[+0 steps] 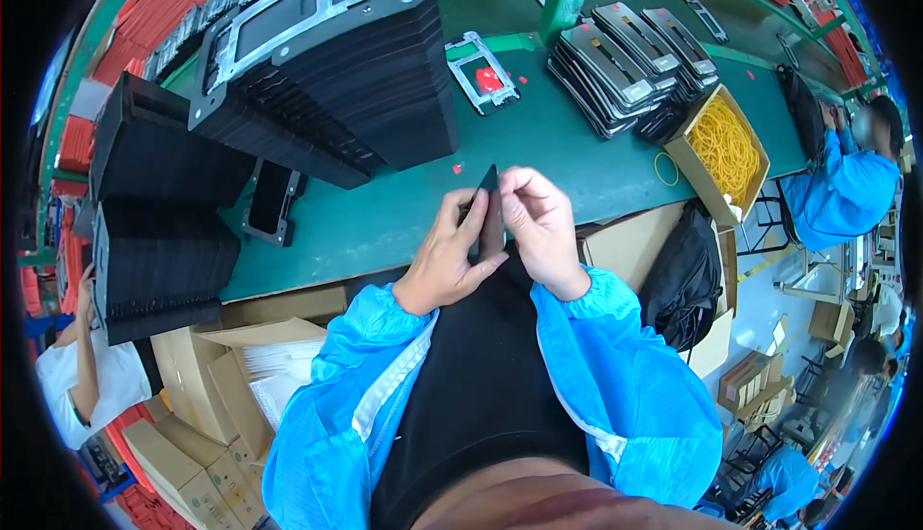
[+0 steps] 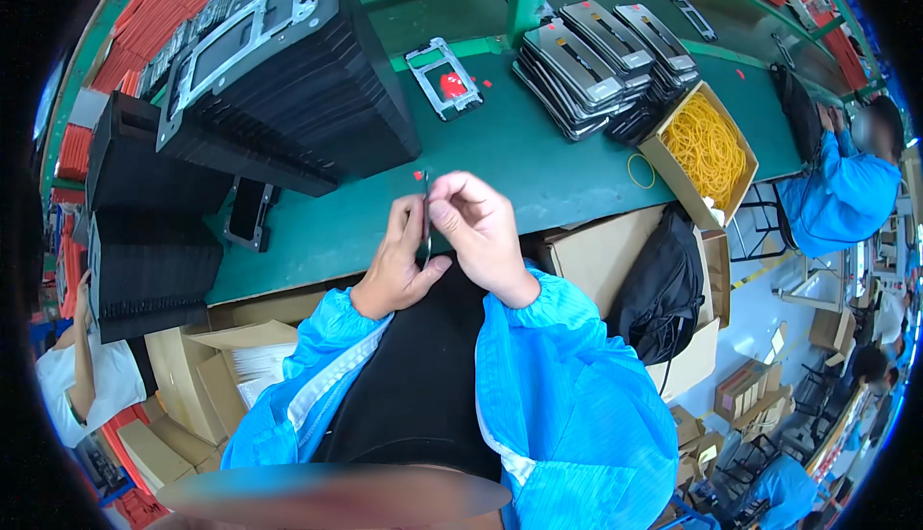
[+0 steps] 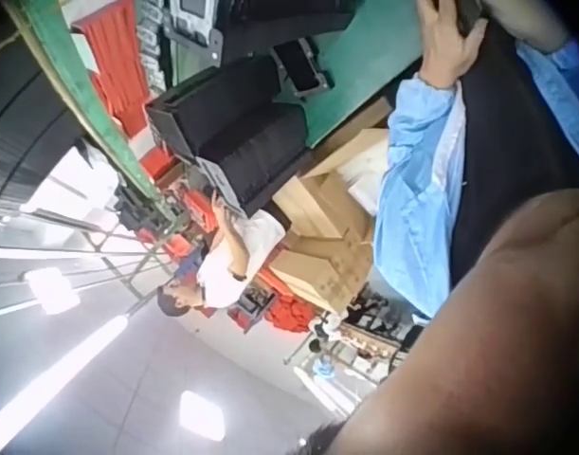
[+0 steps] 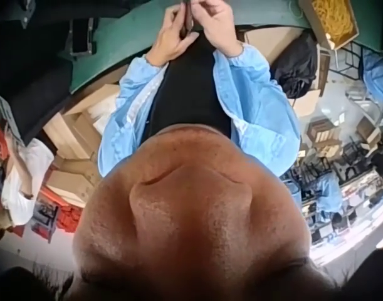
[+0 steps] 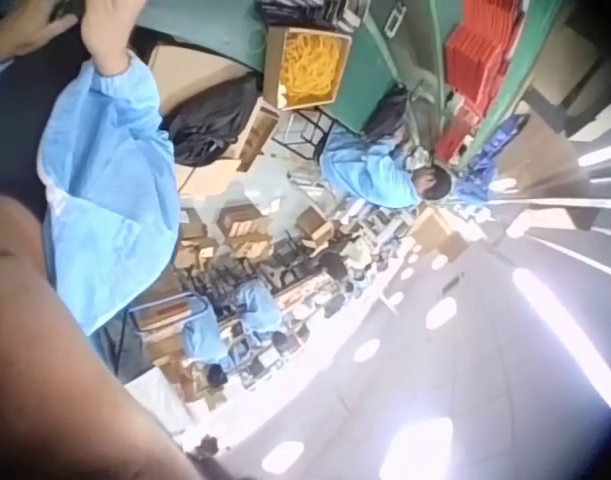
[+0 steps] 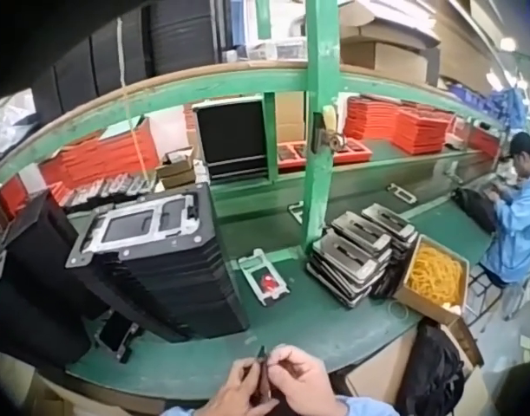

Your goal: Assembling plastic device housings and packaging components on a factory production line.

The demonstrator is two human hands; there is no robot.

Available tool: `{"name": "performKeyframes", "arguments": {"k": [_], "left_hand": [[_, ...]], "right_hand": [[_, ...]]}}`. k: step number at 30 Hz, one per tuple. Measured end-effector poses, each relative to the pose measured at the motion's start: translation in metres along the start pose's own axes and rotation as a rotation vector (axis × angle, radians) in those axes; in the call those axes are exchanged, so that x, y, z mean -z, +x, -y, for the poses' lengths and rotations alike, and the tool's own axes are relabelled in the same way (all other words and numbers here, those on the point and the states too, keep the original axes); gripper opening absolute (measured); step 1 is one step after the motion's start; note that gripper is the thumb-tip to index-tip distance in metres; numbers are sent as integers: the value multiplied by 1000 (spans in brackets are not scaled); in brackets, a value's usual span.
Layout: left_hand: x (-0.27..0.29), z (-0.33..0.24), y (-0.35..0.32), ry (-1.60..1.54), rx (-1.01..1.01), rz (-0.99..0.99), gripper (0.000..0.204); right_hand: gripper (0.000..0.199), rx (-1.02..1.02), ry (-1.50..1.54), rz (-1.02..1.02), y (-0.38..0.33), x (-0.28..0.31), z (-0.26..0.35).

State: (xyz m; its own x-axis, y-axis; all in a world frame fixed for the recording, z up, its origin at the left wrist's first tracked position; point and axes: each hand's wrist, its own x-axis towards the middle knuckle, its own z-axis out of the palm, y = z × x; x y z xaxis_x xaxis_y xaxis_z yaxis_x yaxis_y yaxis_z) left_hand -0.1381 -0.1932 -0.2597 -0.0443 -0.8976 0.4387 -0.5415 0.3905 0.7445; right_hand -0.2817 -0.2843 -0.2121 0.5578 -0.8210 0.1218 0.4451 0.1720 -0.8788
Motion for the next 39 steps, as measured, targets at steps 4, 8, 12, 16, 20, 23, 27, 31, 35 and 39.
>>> {"name": "performKeyframes", "arguments": {"k": [4,8,12,16,20,23,27,31,35,39], "left_hand": [[21,11,-9,-335,307,79,72],[37,4,-11,-835,488,13,70],[44,-1,9,-1023,434,-35,75],[77,-23,5,-1016,475,-122,83],[104,-42,8,-1036,415,-194,89],[119,-55,9,-994,346,-228,90],[140,-69,25,-770,254,-278,89],[176,-103,51,-392,143,-346,85],[229,-122,78,28,-45,-452,78],[291,-98,119,570,-63,-267,78]], "right_hand": [[17,-41,-82,351,29,11,21],[18,268,-846,193,129,45,13],[12,571,-1690,182,205,105,-50],[9,719,-1559,104,197,54,4],[18,721,-626,305,137,-18,82],[30,357,-524,906,112,-56,109],[32,149,-652,1261,131,-79,103],[30,513,-604,1255,138,-88,98],[22,908,-241,646,160,-66,103],[22,794,-407,40,180,-68,100]]}}
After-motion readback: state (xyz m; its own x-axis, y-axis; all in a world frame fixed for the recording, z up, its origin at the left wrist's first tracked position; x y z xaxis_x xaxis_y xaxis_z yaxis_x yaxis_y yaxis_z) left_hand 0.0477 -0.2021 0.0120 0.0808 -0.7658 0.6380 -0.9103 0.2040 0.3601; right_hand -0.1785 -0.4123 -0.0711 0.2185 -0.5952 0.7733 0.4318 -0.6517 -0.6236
